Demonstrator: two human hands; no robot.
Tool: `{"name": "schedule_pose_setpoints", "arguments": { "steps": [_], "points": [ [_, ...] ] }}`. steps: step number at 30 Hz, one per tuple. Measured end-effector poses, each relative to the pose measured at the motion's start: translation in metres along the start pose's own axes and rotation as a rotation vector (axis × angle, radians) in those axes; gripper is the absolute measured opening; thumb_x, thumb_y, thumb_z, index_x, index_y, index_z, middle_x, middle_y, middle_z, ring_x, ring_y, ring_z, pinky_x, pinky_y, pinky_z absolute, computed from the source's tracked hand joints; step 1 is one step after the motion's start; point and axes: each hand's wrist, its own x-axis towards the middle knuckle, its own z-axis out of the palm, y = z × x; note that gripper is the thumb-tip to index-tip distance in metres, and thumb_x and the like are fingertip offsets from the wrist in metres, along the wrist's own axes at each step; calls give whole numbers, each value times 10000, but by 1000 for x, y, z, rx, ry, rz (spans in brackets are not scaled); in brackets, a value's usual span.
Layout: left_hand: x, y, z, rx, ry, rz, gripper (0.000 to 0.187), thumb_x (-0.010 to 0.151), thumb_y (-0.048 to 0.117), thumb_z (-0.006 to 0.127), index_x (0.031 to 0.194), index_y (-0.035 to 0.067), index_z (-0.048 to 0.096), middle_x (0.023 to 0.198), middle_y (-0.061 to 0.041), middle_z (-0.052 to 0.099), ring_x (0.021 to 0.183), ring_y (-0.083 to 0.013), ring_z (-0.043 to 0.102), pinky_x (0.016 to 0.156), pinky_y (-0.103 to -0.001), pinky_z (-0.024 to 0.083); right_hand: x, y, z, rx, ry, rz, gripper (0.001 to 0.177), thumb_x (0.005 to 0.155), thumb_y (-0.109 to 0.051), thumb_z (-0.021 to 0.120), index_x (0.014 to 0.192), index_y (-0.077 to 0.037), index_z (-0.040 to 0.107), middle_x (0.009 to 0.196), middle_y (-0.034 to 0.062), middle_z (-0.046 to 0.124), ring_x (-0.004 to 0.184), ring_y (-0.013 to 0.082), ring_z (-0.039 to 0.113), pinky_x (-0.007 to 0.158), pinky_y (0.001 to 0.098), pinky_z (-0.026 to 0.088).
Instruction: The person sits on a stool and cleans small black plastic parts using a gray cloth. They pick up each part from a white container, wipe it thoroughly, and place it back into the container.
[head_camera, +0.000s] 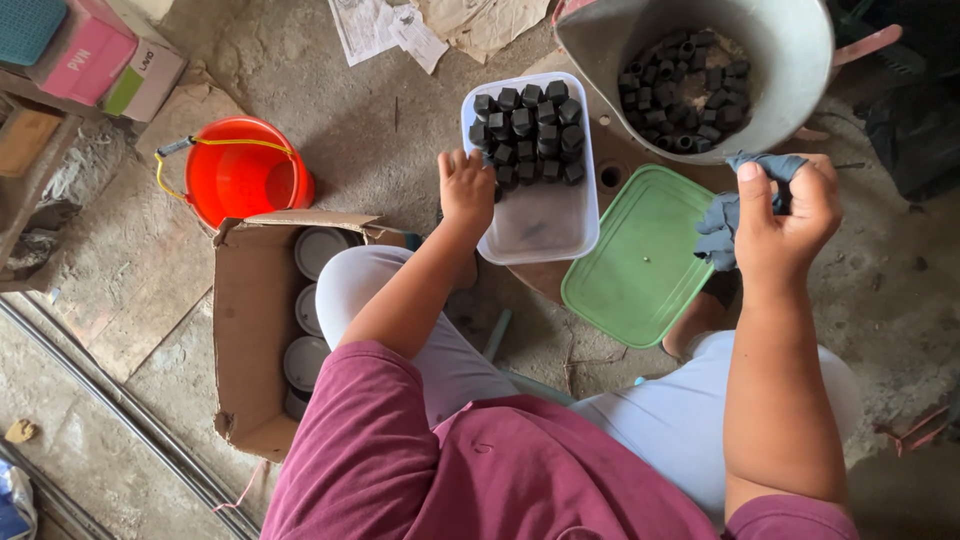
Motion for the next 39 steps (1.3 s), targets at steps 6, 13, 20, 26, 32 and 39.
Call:
{"name": "schedule_pose_setpoints", "arguments": {
  "steps": [6, 13, 20, 26, 32, 39],
  "points": [
    [21, 3, -66, -35, -355, -56, 252, 755, 358, 767, 933, 185, 726, 929, -56, 739, 963, -274, 602, 1009, -441, 300, -1, 7, 0, 14, -3, 26, 67, 1061, 119, 695, 1066, 134, 631, 1045, 187, 578, 850, 247, 455, 789, 365, 428],
    [50, -4, -36, -379, -113, -155, 344, 742, 267, 825, 979, 143, 609, 815, -26, 678, 859, -278, 659, 895, -410, 405, 3, -1, 5, 4, -17, 4, 69, 1068, 121, 696, 1052, 134, 630, 1031, 185, 574, 842, 256, 459, 788, 378, 435],
    [59, 6, -15, -467, -94, -179, 309, 741, 287, 796, 964, 153, 627, 782, 18, 703, 820, -250, 680, 853, -397, 452, 0, 0, 3, 42, -19, 50, 69, 1085, 110, 688, 1075, 145, 629, 1062, 190, 564, 830, 237, 458, 781, 365, 449],
    [61, 8, -5, -437, -135, -211, 302, 758, 271, 773, 996, 135, 648, 895, -76, 731, 875, -335, 688, 837, -443, 487, 0, 0, 2, 38, -21, 60, 64, 1078, 116, 683, 1084, 142, 625, 1083, 199, 574, 833, 241, 473, 782, 367, 459],
    [58, 14, -6, -565, -55, -209, 320, 779, 184, 779, 1044, 100, 621, 927, -111, 730, 804, -372, 694, 745, -476, 545, 0, 1, 3, -17, -23, 4, 72, 1063, 132, 707, 1066, 144, 636, 1037, 201, 592, 839, 261, 473, 792, 382, 447],
    [55, 10, -8, -649, -104, -344, 440, 806, 91, 643, 1203, 227, 510, 954, -76, 754, 852, -383, 714, 681, -528, 529, -1, 3, 1, -34, -14, -11, 84, 1065, 134, 713, 1045, 149, 633, 997, 197, 588, 798, 256, 461, 744, 380, 426]
  ]
}}
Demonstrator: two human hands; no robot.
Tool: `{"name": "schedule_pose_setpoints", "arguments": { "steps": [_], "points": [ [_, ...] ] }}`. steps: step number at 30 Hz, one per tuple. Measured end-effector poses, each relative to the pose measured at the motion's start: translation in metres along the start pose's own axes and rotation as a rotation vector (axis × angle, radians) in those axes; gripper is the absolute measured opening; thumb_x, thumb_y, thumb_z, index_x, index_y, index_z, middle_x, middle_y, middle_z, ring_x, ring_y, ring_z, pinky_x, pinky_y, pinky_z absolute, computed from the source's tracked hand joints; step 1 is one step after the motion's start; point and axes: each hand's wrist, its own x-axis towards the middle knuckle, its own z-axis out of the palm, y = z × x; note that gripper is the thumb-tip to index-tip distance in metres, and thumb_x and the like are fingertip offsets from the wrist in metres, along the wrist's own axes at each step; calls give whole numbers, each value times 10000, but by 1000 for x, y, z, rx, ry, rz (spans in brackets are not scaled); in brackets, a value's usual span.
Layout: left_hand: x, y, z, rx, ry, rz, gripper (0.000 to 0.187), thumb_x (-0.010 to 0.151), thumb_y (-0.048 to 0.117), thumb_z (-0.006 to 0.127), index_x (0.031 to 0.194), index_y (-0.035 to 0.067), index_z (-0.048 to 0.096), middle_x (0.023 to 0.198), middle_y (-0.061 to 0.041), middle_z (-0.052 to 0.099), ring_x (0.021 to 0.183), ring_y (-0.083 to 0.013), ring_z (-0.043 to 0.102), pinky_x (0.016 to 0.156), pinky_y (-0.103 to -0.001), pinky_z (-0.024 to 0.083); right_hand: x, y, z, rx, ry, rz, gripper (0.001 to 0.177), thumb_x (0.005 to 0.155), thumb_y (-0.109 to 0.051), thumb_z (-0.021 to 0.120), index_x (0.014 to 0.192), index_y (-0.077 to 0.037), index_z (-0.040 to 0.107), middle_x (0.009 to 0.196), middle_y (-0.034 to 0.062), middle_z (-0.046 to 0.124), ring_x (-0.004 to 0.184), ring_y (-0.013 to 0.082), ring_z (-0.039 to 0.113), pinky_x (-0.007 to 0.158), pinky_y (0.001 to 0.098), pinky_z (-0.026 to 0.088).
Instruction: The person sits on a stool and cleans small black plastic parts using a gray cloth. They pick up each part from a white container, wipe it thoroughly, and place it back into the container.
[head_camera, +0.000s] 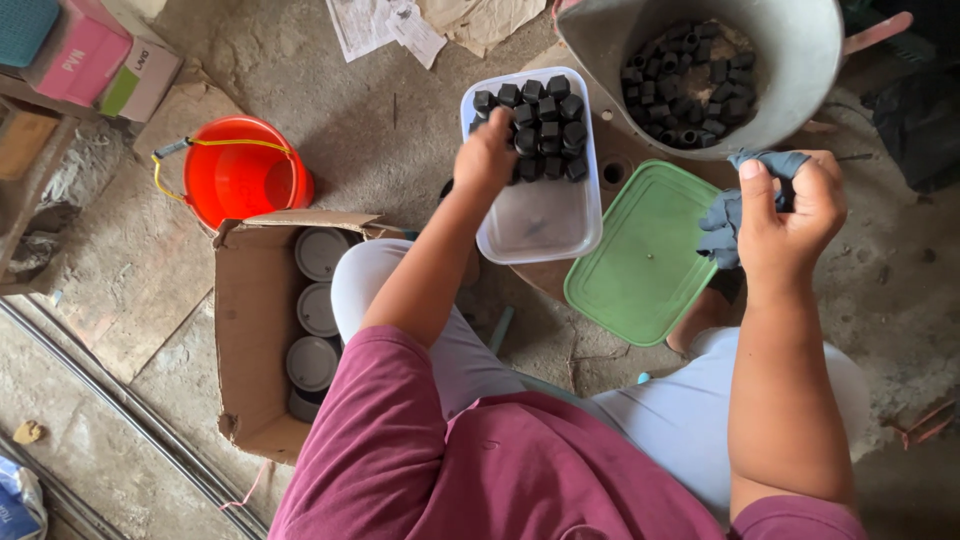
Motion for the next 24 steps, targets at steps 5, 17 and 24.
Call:
{"name": "schedule_pose_setpoints", "arguments": {
  "steps": [5, 17, 24],
  "points": [
    [-9, 1, -44, -27, 9, 66, 224, 766, 170, 761, 956, 126, 652, 853, -58, 738, 721, -275, 701, 652, -401, 560, -1, 0, -4, 29, 4, 26, 82, 1071, 130, 700, 1053, 139, 621, 1046, 199, 588, 844, 261, 473, 779, 380, 440],
    [-31, -16, 23, 519, -88, 257, 65, 873, 114, 608, 848, 129, 666, 852, -95, 680, 741, -314, 660, 720, -429, 484, -4, 3, -3, 41, 0, 47, 60, 1066, 137, 698, 1079, 143, 639, 1055, 185, 567, 835, 244, 463, 788, 370, 451],
    [-27, -22, 27, 630, 31, 242, 77, 871, 136, 624, 835, 176, 680, 837, -51, 659, 781, -252, 637, 814, -389, 423, -5, 6, -5, 3, -5, 25, 61, 1061, 148, 707, 1068, 150, 646, 1049, 201, 592, 859, 271, 482, 808, 387, 455]
  ]
}}
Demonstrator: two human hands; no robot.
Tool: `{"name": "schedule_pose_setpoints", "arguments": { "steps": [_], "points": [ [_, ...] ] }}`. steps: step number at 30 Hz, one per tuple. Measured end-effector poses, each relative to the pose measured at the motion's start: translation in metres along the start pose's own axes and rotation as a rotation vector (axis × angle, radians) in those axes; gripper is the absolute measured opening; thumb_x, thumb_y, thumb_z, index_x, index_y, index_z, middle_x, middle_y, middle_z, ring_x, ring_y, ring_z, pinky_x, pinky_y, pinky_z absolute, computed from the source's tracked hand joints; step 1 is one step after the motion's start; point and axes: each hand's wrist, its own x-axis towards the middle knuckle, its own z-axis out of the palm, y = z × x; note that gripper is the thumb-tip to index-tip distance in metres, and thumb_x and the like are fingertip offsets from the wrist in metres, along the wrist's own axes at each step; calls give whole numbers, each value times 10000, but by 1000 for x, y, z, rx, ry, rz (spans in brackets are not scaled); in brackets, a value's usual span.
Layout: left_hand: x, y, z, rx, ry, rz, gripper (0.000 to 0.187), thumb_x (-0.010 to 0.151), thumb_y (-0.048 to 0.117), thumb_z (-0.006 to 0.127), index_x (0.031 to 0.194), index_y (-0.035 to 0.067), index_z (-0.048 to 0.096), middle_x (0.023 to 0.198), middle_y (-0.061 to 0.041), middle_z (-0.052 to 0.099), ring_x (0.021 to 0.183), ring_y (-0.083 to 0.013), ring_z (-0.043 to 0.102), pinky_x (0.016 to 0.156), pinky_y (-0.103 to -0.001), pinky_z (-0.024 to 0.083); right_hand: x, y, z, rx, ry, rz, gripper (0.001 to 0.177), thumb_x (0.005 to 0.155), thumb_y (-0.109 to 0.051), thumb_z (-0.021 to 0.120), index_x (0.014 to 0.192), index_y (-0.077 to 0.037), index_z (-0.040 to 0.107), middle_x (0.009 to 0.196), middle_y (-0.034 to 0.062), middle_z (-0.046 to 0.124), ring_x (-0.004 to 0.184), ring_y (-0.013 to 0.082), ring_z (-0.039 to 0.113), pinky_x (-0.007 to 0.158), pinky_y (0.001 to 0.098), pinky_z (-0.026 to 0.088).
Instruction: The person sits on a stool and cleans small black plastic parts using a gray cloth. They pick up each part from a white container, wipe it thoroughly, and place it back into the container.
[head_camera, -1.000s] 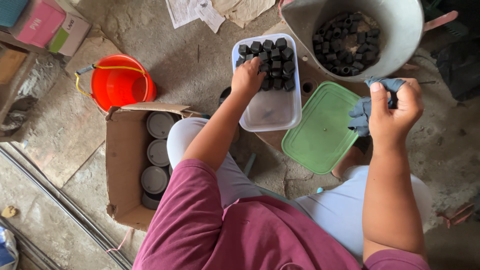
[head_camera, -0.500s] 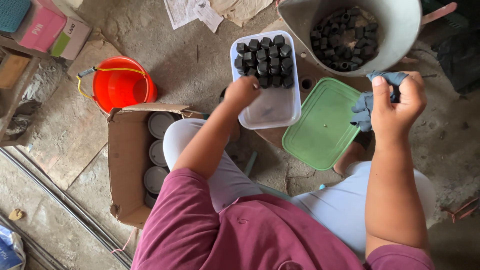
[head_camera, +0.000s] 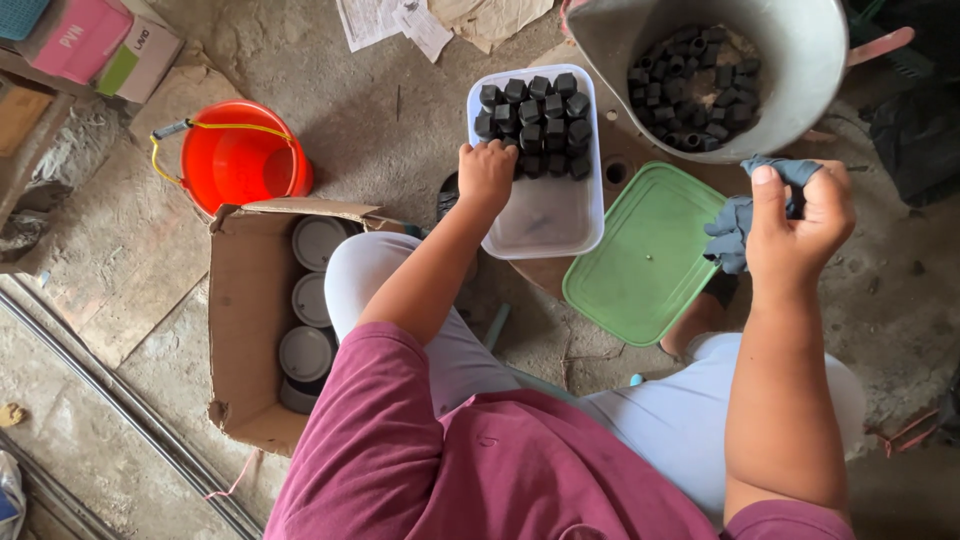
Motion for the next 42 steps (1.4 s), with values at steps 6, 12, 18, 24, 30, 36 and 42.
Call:
{"name": "schedule_pose_setpoints", "arguments": {
  "steps": [6, 12, 18, 24, 30, 36, 42],
  "points": [
    [2, -3, -16, -169, -55, -25, 98, 836, 113, 623, 888, 152, 697, 918, -84, 648, 854, -297, 643, 820, -410, 425, 0, 3, 2, 12, 2, -4, 71, 1060, 139, 718, 1071, 142, 648, 1041, 191, 583, 858, 258, 468, 812, 381, 446],
    [24, 3, -16, -289, 23, -37, 780, 1010, 613, 613, 1602, 172, 360, 1697, -98, 176, 1565, -359, 205, 1223, -593, 282, 1, 0, 3, 55, 14, 27, 68, 1078, 143, 697, 1072, 142, 630, 1055, 178, 561, 833, 232, 448, 795, 367, 451],
    [63, 26, 14, -219, -64, -50, 843, 966, 798, 448, 1632, 296, 323, 1703, -130, 77, 1560, -414, 137, 1174, -677, 164, 5, -17, 4, -28, 30, 50, 64, 1053, 94, 691, 1027, 128, 643, 991, 175, 589, 769, 238, 485, 717, 363, 455],
    [55, 24, 13, -265, -18, -76, 820, 951, 767, 514, 1602, 280, 408, 1704, -100, 84, 1564, -397, 145, 1217, -646, 174, 3, -11, -4, -39, 20, 29, 61, 1030, 108, 703, 1055, 122, 648, 1035, 192, 602, 846, 272, 507, 798, 377, 465],
    [56, 25, 14, -246, -2, -68, 854, 928, 787, 539, 1608, 292, 395, 1700, -122, 104, 1556, -419, 164, 1208, -658, 189, 7, -22, -2, -42, 50, 73, 44, 1025, 93, 703, 1013, 99, 661, 955, 136, 577, 777, 216, 458, 713, 333, 421],
    [53, 17, -1, -328, 69, -64, 863, 936, 758, 571, 1618, 282, 339, 1708, -112, 171, 1577, -384, 176, 1238, -635, 174, 5, -4, -12, -1, 82, 86, 64, 1056, 64, 667, 1050, 105, 618, 1011, 162, 602, 811, 240, 511, 766, 363, 467],
    [28, -33, -2, -789, 103, -597, 608, 1003, 399, 467, 1539, 145, 338, 1500, -165, 495, 1324, -370, 542, 1067, -487, 424, 4, 2, -22, -1, 81, 63, 57, 1077, 71, 693, 1086, 117, 662, 1021, 161, 578, 865, 254, 489, 814, 373, 453]
  ]
}}
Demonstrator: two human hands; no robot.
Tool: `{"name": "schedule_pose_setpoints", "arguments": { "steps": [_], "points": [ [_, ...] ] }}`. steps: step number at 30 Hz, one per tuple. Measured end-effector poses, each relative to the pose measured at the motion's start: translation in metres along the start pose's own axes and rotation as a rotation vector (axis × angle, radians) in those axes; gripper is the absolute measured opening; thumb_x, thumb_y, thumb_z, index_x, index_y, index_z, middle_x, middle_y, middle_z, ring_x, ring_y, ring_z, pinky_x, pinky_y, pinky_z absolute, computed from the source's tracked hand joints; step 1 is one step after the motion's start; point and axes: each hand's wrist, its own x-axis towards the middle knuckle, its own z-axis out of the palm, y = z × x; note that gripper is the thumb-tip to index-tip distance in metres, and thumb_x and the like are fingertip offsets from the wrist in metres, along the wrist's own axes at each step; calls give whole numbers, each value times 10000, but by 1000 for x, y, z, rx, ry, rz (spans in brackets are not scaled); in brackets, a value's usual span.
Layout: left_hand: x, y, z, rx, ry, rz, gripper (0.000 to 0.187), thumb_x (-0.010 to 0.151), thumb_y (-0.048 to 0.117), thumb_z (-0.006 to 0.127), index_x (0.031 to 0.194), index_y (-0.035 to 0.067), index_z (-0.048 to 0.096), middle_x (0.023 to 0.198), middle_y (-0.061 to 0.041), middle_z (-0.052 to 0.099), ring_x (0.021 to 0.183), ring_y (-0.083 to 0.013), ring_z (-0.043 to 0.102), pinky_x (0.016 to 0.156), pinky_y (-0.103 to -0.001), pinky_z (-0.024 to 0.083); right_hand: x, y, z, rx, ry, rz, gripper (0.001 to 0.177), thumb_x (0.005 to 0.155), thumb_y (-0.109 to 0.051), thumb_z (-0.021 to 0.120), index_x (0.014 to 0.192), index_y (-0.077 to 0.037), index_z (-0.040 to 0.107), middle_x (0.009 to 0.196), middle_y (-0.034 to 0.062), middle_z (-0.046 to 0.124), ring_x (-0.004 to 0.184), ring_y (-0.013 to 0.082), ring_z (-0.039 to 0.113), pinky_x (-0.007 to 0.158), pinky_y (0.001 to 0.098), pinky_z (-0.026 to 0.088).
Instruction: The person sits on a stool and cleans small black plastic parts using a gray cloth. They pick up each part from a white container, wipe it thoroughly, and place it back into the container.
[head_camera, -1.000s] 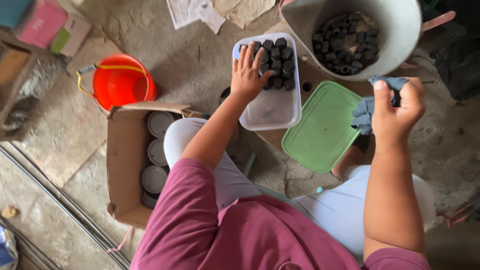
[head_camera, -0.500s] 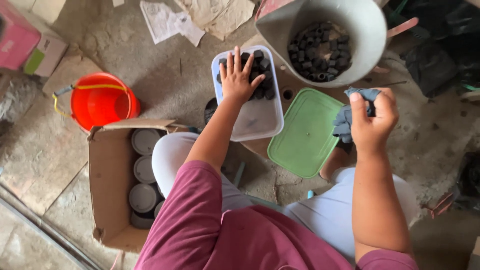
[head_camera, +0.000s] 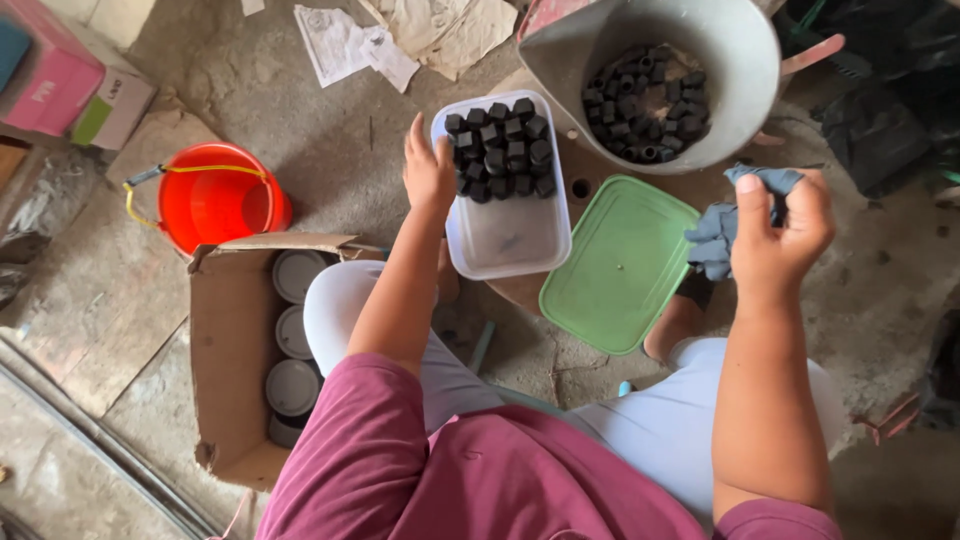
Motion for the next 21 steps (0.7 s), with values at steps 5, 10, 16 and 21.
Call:
{"name": "schedule_pose_setpoints", "arguments": {
  "steps": [5, 10, 16, 21],
  "points": [
    [-50, 25, -20, -12, 35, 232, 675, 899, 226, 637, 1495, 67, 362, 1487, -229, 461, 1325, -416, 502, 1116, -458, 406, 1, -5, -9, 18, 51, -10, 33, 1065, 99, 665, 1067, 118, 638, 1037, 176, 587, 893, 273, 503, 840, 385, 455],
    [-59, 122, -12, -16, 56, 663, 354, 790, 132, 754, 1132, 130, 663, 1175, -78, 653, 1083, -299, 610, 999, -423, 429, -1, -3, -10, 152, 69, 177, 31, 1096, 53, 633, 1110, 78, 622, 1058, 115, 610, 868, 172, 523, 821, 305, 489],
    [8, 167, 123, 316, -272, 925, 326, 776, 482, 780, 1067, 397, 661, 1014, 124, 625, 957, -169, 644, 828, -412, 507, 3, 0, 8, -168, 35, 197, 251, 971, -156, 812, 928, 21, 640, 769, 241, 591, 757, 475, 613, 685, 508, 470],
    [33, 140, 256, 848, -580, 849, 178, 788, 280, 693, 941, 232, 771, 973, -45, 687, 905, -277, 665, 683, -487, 563, 18, 21, -3, -67, 118, 296, 209, 971, -149, 831, 967, -20, 666, 894, 131, 690, 757, 271, 678, 697, 388, 527]
  ]
}}
